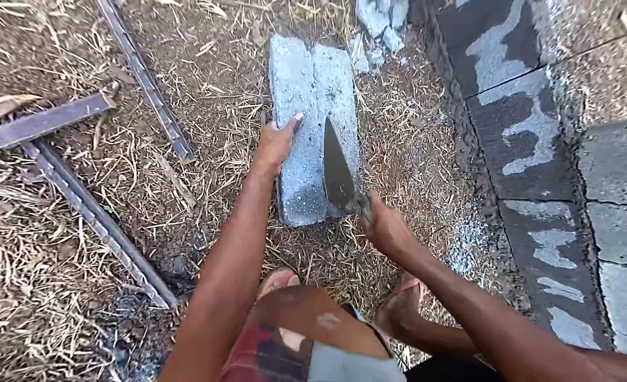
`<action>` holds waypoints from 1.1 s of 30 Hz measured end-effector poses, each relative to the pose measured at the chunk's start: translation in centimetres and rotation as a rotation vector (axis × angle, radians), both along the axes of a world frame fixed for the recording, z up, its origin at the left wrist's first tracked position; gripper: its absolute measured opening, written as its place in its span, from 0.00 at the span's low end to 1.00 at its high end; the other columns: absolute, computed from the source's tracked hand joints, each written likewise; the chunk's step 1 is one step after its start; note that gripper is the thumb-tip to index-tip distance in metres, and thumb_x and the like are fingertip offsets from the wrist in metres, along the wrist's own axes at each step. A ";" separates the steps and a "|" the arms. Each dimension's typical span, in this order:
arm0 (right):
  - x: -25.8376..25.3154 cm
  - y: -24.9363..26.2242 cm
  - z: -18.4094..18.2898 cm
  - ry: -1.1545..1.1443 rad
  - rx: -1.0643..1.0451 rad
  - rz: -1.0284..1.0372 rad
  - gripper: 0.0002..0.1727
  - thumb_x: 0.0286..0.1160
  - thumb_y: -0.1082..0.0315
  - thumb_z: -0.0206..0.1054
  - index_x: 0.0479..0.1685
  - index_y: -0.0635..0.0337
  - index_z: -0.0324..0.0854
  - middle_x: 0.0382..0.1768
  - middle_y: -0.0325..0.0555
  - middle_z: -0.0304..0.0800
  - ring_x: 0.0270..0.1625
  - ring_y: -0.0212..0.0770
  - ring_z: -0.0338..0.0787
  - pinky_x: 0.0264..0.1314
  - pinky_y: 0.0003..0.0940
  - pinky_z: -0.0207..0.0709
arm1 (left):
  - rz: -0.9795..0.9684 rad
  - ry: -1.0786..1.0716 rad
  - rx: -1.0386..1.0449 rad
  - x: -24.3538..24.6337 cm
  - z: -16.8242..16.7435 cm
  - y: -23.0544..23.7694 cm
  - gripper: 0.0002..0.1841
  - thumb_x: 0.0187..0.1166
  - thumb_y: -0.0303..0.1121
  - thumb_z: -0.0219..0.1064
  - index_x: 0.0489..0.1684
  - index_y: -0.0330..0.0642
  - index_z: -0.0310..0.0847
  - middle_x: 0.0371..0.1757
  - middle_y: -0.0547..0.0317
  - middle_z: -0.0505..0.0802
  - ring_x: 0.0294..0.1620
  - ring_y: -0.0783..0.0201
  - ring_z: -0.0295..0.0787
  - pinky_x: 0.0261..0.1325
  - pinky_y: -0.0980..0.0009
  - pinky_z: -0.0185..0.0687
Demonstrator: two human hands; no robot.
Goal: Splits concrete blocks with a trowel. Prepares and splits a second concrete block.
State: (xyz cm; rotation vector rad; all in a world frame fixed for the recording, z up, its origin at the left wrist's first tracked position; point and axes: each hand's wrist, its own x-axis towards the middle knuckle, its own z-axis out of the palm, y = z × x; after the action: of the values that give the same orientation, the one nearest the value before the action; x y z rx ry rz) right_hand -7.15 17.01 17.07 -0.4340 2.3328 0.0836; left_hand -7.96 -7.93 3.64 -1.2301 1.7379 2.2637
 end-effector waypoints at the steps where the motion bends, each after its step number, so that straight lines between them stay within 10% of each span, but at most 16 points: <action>1: -0.5 0.2 -0.1 0.040 -0.052 -0.006 0.24 0.84 0.64 0.62 0.76 0.63 0.69 0.38 0.62 0.90 0.45 0.63 0.93 0.52 0.63 0.83 | 0.004 0.005 0.003 0.1 -0.1 0.2 0.32 0.83 0.59 0.64 0.71 0.39 0.78 0.56 0.48 0.93 0.54 0.58 0.93 0.60 0.54 0.90; 8: -3.8 -2.5 -0.3 0.312 -0.288 -0.053 0.23 0.82 0.64 0.64 0.72 0.60 0.67 0.27 0.57 0.86 0.27 0.60 0.89 0.28 0.60 0.81 | 0.048 0.025 0.005 0.4 -0.1 0.7 0.29 0.84 0.57 0.63 0.68 0.41 0.80 0.52 0.52 0.94 0.50 0.60 0.95 0.56 0.56 0.92; 14: -3.9 -2.9 -2.2 0.154 -0.173 -0.052 0.29 0.83 0.65 0.66 0.80 0.59 0.63 0.36 0.65 0.89 0.37 0.69 0.92 0.37 0.68 0.83 | 0.057 0.032 0.008 0.2 0.0 0.8 0.28 0.85 0.57 0.63 0.66 0.41 0.80 0.51 0.53 0.94 0.49 0.62 0.94 0.55 0.58 0.92; 19: -3.3 -3.3 0.0 0.310 -0.366 -0.101 0.27 0.83 0.64 0.64 0.78 0.58 0.61 0.27 0.57 0.84 0.23 0.60 0.87 0.22 0.58 0.79 | 0.072 0.037 0.040 0.2 -0.3 0.8 0.27 0.85 0.57 0.63 0.66 0.41 0.80 0.49 0.54 0.95 0.47 0.61 0.95 0.52 0.58 0.94; 23: -2.6 -2.4 -2.4 0.164 -0.246 -0.097 0.29 0.82 0.68 0.64 0.81 0.62 0.62 0.37 0.66 0.89 0.38 0.69 0.92 0.37 0.68 0.84 | 0.060 0.017 0.026 0.3 -0.2 0.8 0.27 0.85 0.57 0.62 0.66 0.43 0.81 0.49 0.55 0.95 0.47 0.62 0.95 0.52 0.58 0.94; 33: -10.4 3.2 -2.1 0.214 -0.553 -0.573 0.29 0.78 0.64 0.68 0.78 0.62 0.68 0.43 0.58 0.89 0.41 0.55 0.91 0.46 0.60 0.85 | -0.085 -0.059 -0.369 4.8 2.5 3.4 0.26 0.86 0.51 0.65 0.76 0.47 0.75 0.64 0.52 0.90 0.59 0.58 0.91 0.62 0.51 0.89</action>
State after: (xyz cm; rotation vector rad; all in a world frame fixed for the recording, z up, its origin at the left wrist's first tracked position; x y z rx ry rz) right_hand -17.56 20.26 15.00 0.0036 2.5820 -0.8370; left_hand -3.11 -4.55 6.17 -1.2298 2.2072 1.8967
